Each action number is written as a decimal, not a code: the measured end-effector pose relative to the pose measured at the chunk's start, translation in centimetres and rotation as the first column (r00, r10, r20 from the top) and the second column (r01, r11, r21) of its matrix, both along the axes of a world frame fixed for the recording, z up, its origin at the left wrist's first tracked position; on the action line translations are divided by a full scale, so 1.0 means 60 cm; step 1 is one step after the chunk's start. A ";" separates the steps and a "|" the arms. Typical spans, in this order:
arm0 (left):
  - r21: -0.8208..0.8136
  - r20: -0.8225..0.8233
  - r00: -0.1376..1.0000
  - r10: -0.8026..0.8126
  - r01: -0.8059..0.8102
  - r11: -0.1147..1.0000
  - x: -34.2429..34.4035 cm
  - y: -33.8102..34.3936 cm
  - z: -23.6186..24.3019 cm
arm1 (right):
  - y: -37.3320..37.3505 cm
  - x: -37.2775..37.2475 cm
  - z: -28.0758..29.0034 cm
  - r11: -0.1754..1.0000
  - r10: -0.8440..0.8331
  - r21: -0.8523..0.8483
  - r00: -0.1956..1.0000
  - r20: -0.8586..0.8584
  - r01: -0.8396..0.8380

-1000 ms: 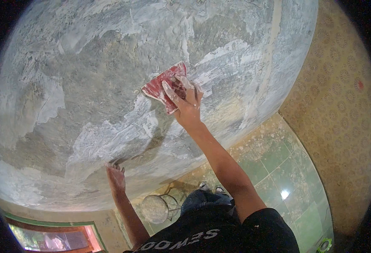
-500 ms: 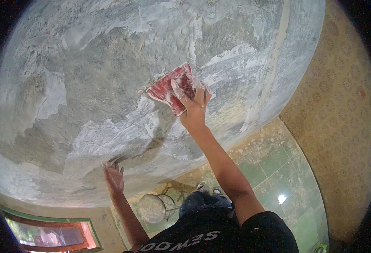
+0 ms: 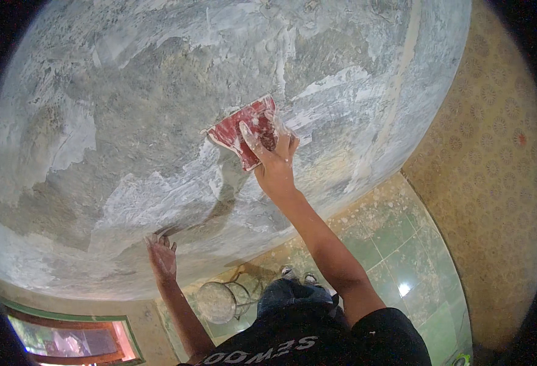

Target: The person applies wall filler to a wall with a putty knife, spreading the filler over cracks and holes.

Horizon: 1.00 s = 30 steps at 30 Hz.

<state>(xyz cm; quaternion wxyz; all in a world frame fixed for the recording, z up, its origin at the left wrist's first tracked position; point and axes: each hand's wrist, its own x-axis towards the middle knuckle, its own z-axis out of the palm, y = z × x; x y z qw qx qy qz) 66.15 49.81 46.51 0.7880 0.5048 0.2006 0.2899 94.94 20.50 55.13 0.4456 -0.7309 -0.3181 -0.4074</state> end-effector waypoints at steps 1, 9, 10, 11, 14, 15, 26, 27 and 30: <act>0.008 -0.001 1.000 -0.025 0.025 1.000 -0.001 0.003 0.000 | -0.004 -0.002 0.001 0.999 -0.003 -0.043 0.999 -0.032 0.002; 0.017 0.006 1.000 0.008 -0.008 1.000 0.000 0.003 -0.009 | -0.061 -0.025 0.060 0.929 0.370 0.043 0.914 -0.169 -0.368; 0.027 0.000 1.000 -0.001 0.001 1.000 0.001 -0.001 -0.006 | -0.065 -0.019 0.058 0.933 0.360 0.042 0.920 -0.154 -0.358; 0.038 -0.005 1.000 -0.009 0.010 0.999 0.002 -0.004 -0.002 | -0.067 -0.013 0.057 0.936 0.351 0.043 0.926 -0.137 -0.349; 0.043 -0.025 1.000 -0.011 0.012 0.999 0.003 -0.003 -0.003 | -0.042 -0.003 0.046 0.687 0.576 0.672 0.772 -0.269 -0.278; 0.045 -0.023 1.000 -0.007 0.008 0.999 0.002 -0.003 -0.004 | -0.041 -0.003 0.046 0.684 0.580 0.673 0.770 -0.266 -0.282; 0.114 -0.054 0.999 -0.009 0.016 0.993 -0.006 0.004 -0.023 | -0.028 -0.026 0.053 0.132 0.983 0.991 0.128 -0.134 0.020; 0.116 -0.052 0.999 -0.008 0.014 0.993 -0.006 0.003 -0.021 | -0.029 -0.027 0.058 0.131 0.983 0.991 0.127 -0.132 0.018; 0.117 -0.063 0.998 -0.021 0.028 0.993 0.002 -0.015 -0.007 | -0.032 -0.029 0.067 0.171 0.972 0.984 0.170 -0.160 -0.051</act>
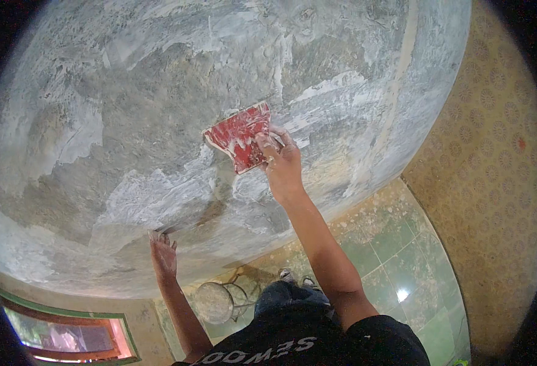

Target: The person applies wall filler to a wall with a putty knife, spreading the filler over cracks and holes.

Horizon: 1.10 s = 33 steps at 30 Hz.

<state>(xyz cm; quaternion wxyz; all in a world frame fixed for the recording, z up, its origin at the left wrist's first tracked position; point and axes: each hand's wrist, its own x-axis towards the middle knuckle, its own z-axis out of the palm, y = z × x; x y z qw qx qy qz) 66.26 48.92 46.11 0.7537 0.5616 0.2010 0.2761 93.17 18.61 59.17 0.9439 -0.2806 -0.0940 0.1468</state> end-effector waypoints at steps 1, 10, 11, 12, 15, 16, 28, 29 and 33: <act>-0.014 0.012 1.000 0.021 -0.020 1.000 0.007 -0.007 0.006 | 0.004 0.001 0.004 0.996 -0.039 -0.074 0.994 0.106 0.047; -0.046 0.037 0.999 0.038 -0.036 0.998 -0.010 0.005 -0.003 | 0.012 0.046 -0.006 0.989 -0.060 -0.124 0.977 0.203 0.086; -0.066 0.039 0.999 0.035 -0.032 0.997 -0.011 0.003 0.000 | 0.010 0.049 -0.006 0.990 -0.054 -0.115 0.980 0.191 0.077; -0.068 0.041 0.998 0.038 -0.036 0.997 -0.011 0.001 0.003 | 0.013 0.048 -0.008 0.990 -0.050 -0.117 0.980 0.193 0.074; -0.074 0.060 0.996 0.065 -0.061 0.995 -0.014 0.000 0.010 | 0.022 0.040 -0.006 0.988 -0.126 -0.074 0.980 0.153 0.139; -0.077 0.050 0.997 0.062 -0.058 0.995 -0.015 0.000 0.010 | 0.017 0.041 -0.004 0.986 -0.116 -0.092 0.972 0.204 0.137; -0.083 -0.006 1.000 0.020 -0.021 0.996 -0.015 0.008 0.022 | 0.029 0.035 -0.023 0.964 -0.217 -0.139 0.973 0.082 0.227; -0.077 -0.010 1.000 0.029 -0.030 0.997 -0.015 0.008 0.023 | 0.029 0.029 -0.022 0.971 -0.177 -0.133 0.973 0.150 0.197; -0.097 -0.001 0.999 0.034 -0.034 0.995 -0.016 0.017 0.022 | 0.029 0.038 -0.015 0.973 -0.222 -0.058 0.974 0.047 0.224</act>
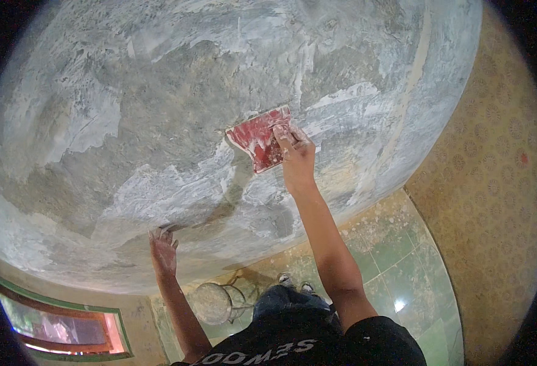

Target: The person applies wall filler to a wall with a putty knife, spreading the filler over cracks and holes.

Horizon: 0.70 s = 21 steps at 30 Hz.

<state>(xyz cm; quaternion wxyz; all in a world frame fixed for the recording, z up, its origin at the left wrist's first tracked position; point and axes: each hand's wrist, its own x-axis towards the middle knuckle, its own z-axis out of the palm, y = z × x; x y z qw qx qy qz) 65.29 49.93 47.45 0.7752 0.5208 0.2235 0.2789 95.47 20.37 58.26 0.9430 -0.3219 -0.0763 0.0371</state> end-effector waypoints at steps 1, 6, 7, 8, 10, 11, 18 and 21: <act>0.008 0.011 1.000 0.000 0.000 1.000 0.002 0.001 -0.004 | 0.001 -0.002 -0.003 0.999 0.035 0.007 0.998 0.058 -0.035; 0.026 0.044 0.998 0.046 -0.047 0.999 0.005 -0.007 -0.014 | 0.002 0.016 -0.013 0.996 0.000 -0.089 0.997 0.071 0.007; 0.025 0.044 0.999 0.032 -0.033 0.999 0.004 -0.002 -0.019 | 0.002 0.017 -0.015 0.997 -0.006 -0.076 0.994 0.112 0.015; 0.021 0.043 0.999 0.017 -0.017 1.000 0.006 -0.004 -0.020 | 0.000 0.017 -0.014 0.998 -0.014 -0.066 0.988 0.152 0.024; 0.027 0.039 0.999 0.030 -0.032 0.999 0.010 -0.011 -0.022 | -0.005 0.015 -0.013 0.993 0.016 -0.114 0.983 0.181 0.005; 0.036 0.032 0.998 0.049 -0.050 0.998 0.008 -0.013 -0.020 | -0.005 0.011 -0.009 0.987 0.051 -0.159 0.977 0.206 -0.018; 0.086 -0.014 0.998 0.064 -0.063 0.994 0.011 -0.001 -0.048 | -0.001 0.007 -0.007 0.981 -0.010 -0.184 0.972 0.234 0.054; 0.076 -0.015 0.997 0.071 -0.070 0.995 0.014 0.000 -0.053 | -0.006 0.013 -0.003 0.986 -0.011 -0.157 0.977 0.213 0.046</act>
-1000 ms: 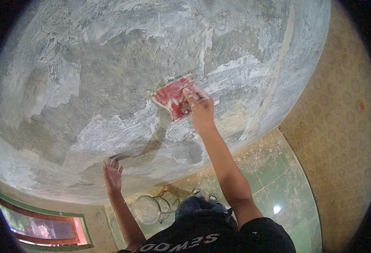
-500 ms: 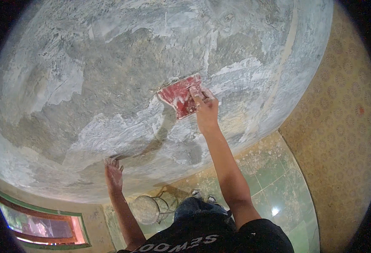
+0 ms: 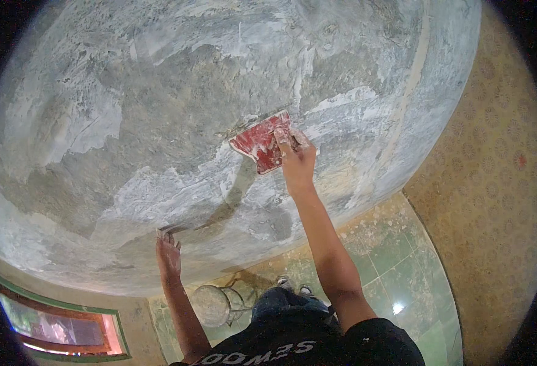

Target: The person applies wall filler to a wall with a putty knife, spreading the filler over cracks and holes.

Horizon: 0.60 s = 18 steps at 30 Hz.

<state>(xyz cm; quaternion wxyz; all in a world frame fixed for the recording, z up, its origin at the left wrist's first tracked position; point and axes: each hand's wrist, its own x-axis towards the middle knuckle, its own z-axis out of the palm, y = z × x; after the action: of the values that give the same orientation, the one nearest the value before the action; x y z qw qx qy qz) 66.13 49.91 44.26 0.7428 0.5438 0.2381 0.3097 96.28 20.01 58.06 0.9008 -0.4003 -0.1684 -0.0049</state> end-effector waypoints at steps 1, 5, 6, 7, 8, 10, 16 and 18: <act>-0.003 -0.006 1.000 -0.001 0.001 1.000 0.000 -0.001 0.000 | 0.006 0.000 -0.008 0.999 -0.039 -0.030 0.999 0.027 0.040; 0.040 -0.007 1.000 -0.025 0.025 0.999 -0.001 -0.009 0.013 | 0.000 -0.003 0.006 1.000 -0.014 -0.015 1.000 -0.009 0.014; 0.042 -0.007 1.000 -0.025 0.025 0.999 -0.001 -0.007 0.014 | 0.003 -0.005 0.004 1.000 -0.014 -0.013 1.000 -0.009 0.014; 0.028 -0.007 1.000 -0.023 0.023 0.999 -0.002 -0.006 0.015 | 0.008 -0.007 0.000 1.000 -0.013 0.014 1.000 0.003 0.013; 0.011 -0.007 1.000 -0.023 0.023 1.000 0.002 -0.009 0.017 | 0.010 -0.005 -0.006 0.999 -0.013 0.038 1.000 0.015 0.012; 0.025 -0.023 0.999 -0.031 0.031 0.999 0.003 -0.015 0.021 | 0.002 0.005 -0.021 0.998 -0.015 -0.066 0.999 0.039 0.018; 0.042 0.011 0.998 -0.055 0.054 0.998 -0.003 -0.009 0.012 | 0.006 0.002 -0.021 0.998 -0.021 -0.060 0.999 0.034 0.023; 0.037 0.008 0.998 -0.055 0.054 0.998 -0.009 -0.005 0.009 | 0.007 -0.004 -0.016 0.994 -0.008 -0.109 0.998 0.057 0.015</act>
<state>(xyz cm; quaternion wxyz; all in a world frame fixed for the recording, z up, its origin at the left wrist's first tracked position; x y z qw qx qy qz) 65.61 49.61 44.83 0.7418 0.5622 0.2142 0.2961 96.03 20.40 57.08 0.8722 -0.4499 -0.1916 -0.0122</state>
